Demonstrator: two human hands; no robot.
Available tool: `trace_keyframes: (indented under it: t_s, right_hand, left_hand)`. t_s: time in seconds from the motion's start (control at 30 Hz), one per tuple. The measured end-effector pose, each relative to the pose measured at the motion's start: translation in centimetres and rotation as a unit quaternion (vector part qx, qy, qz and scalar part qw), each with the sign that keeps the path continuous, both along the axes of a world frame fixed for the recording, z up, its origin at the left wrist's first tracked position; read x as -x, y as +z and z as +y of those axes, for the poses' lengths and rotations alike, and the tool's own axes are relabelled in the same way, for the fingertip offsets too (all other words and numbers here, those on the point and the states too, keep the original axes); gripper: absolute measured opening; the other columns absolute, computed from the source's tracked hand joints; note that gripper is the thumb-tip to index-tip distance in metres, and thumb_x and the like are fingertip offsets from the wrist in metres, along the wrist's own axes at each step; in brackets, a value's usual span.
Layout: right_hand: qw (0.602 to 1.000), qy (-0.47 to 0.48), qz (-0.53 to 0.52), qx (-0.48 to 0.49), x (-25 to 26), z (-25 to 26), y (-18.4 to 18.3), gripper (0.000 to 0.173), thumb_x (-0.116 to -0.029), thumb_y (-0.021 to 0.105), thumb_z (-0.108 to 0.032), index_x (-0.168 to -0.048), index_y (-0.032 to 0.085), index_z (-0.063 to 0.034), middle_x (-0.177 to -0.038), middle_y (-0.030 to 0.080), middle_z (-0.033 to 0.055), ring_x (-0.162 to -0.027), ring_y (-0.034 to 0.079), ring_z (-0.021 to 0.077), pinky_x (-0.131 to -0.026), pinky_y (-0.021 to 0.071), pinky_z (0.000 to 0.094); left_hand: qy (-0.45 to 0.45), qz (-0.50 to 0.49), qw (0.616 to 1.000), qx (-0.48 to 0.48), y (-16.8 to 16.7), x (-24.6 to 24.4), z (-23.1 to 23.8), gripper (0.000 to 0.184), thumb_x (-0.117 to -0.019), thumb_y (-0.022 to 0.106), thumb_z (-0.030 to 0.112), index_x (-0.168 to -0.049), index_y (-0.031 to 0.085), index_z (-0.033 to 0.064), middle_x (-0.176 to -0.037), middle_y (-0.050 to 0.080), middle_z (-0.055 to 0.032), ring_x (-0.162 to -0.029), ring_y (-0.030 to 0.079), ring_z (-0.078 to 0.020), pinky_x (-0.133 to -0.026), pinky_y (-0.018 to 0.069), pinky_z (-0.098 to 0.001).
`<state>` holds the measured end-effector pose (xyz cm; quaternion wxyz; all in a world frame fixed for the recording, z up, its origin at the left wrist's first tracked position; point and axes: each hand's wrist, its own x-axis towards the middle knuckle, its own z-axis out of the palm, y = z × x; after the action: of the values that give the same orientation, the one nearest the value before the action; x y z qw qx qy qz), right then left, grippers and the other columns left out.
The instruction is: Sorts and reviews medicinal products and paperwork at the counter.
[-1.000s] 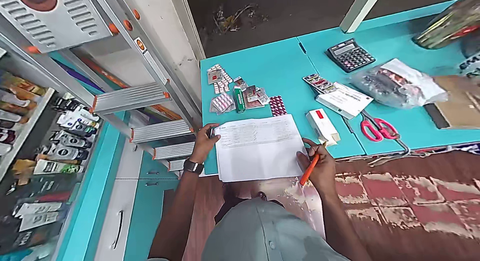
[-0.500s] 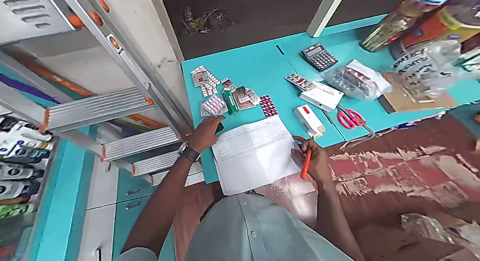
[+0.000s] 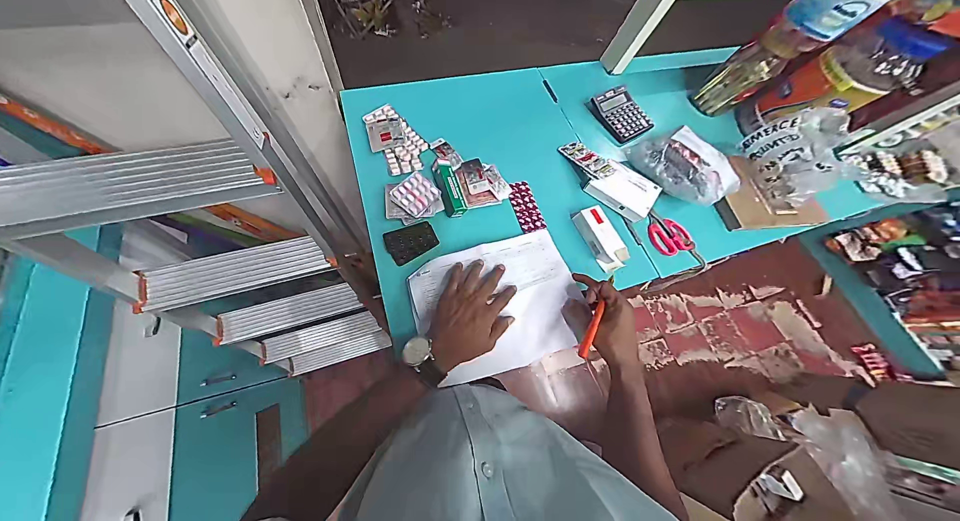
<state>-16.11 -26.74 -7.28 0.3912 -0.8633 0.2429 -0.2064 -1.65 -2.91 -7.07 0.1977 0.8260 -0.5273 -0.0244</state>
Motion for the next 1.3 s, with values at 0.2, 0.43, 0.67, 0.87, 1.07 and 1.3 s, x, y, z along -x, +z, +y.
trace_keyframes:
  t_s: [0.2,0.43,0.67,0.87,1.07,1.3]
  right_hand:
    - [0.992,0.037,-0.117,-0.027,-2.8,4.1,2.7,0.024,-0.0937,0.068,-0.027,-0.092,0.066,-0.0030,-0.118,0.073,0.0119,-0.106,0.071,0.0145,-0.091,0.0569,0.0316]
    - [0.933,0.114,-0.212,-0.267,-11.2,8.4,-2.8,0.035,-0.1095,0.037,-0.024,-0.098,0.063,-0.0030,-0.098,0.077,0.0106,-0.091,0.074,0.0219,-0.084,0.0611,0.0399]
    - [0.931,0.055,-0.244,-0.267,-11.6,8.1,-3.7,0.035,-0.1106,0.031,-0.022,-0.101,0.059,-0.0030,-0.093,0.076,0.0101,-0.087,0.075,0.0221,-0.083,0.0617,0.0397]
    - [0.886,0.066,-0.276,-0.368,-12.1,7.6,-3.6,0.067,-0.1083,0.011,-0.047,-0.111,0.065,-0.0072,-0.077,0.069,-0.0012,-0.070,0.067,0.0107,-0.069,0.0579,0.0296]
    - [0.926,0.085,-0.192,-0.313,-11.7,7.9,-3.0,0.019,-0.1010,0.053,-0.007,-0.096,0.071,-0.0018,-0.076,0.071,0.0026,-0.064,0.065,0.0091,-0.062,0.0561,0.0255]
    - [0.967,0.166,-0.091,-0.171,-11.2,6.8,-2.3,0.007,-0.0890,0.067,-0.008,-0.094,0.073,-0.0051,-0.074,0.069,-0.0026,-0.064,0.062,0.0020,-0.060,0.0532,0.0218]
  left_hand:
    - [-0.040,0.004,0.998,-0.054,-2.7,0.7,-0.3,0.058,-0.1040,0.040,0.054,-0.155,0.045,0.0264,-0.166,0.034,-0.0068,-0.153,0.028,-0.0381,-0.121,0.0197,-0.0641]
    - [-0.008,-0.006,1.000,0.016,-3.3,0.8,1.4,0.047,-0.1068,0.043,0.043,-0.142,0.061,0.0172,-0.154,0.053,-0.0037,-0.147,0.042,-0.0298,-0.123,0.0277,-0.0548]
    - [0.187,-0.045,0.980,0.049,-4.4,2.7,7.7,0.048,-0.1052,0.047,0.040,-0.135,0.066,0.0087,-0.146,0.059,-0.0106,-0.139,0.053,-0.0318,-0.119,0.0357,-0.0512]
    - [0.262,-0.067,0.957,0.103,-5.3,3.2,7.8,0.047,-0.1014,0.053,0.039,-0.127,0.070,0.0036,-0.139,0.064,-0.0147,-0.133,0.057,-0.0349,-0.116,0.0389,-0.0529]
    - [0.274,-0.123,0.943,0.145,-6.9,3.0,7.6,0.039,-0.0998,0.053,0.032,-0.121,0.073,0.0067,-0.132,0.068,-0.0129,-0.129,0.060,-0.0322,-0.114,0.0397,-0.0506]
    - [0.288,-0.149,0.932,0.160,-7.3,3.0,7.4,0.035,-0.0978,0.055,0.029,-0.117,0.075,0.0069,-0.125,0.072,-0.0125,-0.121,0.065,-0.0318,-0.112,0.0429,-0.0493]
